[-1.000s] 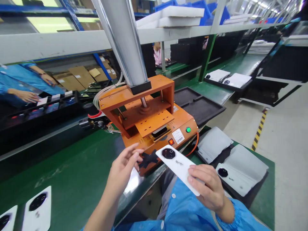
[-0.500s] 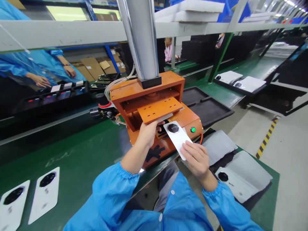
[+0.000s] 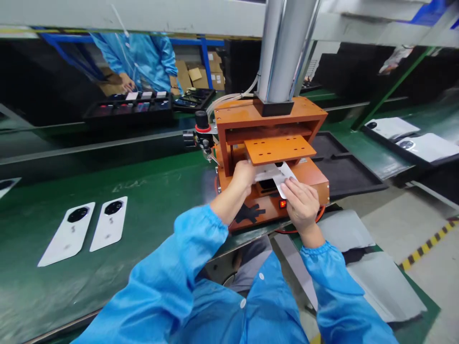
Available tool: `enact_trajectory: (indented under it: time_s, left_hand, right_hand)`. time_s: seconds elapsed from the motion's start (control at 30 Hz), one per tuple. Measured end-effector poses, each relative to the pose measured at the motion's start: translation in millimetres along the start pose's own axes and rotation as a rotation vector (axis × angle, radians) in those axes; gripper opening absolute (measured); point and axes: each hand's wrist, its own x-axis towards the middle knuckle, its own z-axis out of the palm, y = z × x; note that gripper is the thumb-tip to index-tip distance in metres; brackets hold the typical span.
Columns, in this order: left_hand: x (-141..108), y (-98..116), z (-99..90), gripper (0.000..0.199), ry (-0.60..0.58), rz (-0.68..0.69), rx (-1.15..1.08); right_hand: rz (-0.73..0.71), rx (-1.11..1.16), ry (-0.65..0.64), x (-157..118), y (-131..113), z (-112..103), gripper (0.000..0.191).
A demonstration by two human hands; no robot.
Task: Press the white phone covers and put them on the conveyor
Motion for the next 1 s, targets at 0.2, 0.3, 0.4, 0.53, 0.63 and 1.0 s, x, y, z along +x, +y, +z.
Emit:
enact_trajectory:
  time_s: [0.2,0.3,0.4,0.53,0.63,1.0]
  left_hand:
    - [-115,-44,-69.5,0.046,-0.242,-0.155,0.270]
    - [-166,-77,-98.5,0.049,-0.318,-0.223,0.370]
    - [-194,-106,-112.9,0.048,-0.300,-0.255,0.374]
    - [-203,-121,-120.8,0.046,-0.231,-0.207,0.402]
    - [-201,-120,-123.1,0.046,-0.227,-0.115,0.517]
    - [-194,-113,-116.7,0.046,-0.320,0.094,0.700]
  right_hand:
    - [-0.018,0.107,-0.158,31,10,14,0.038]
    - [-0.040,0.120,-0.293,47,12,25,0.034]
    - [-0.055,0.073,-0.391,60,10,31,0.032]
    - [-0.086,0.013,-0.457,72,6,27,0.031]
    - [-0.090,-0.007,-0.492,77,9,23,0.034]
    - [-0.087,0.156,-0.624,75,24,24,0.034]
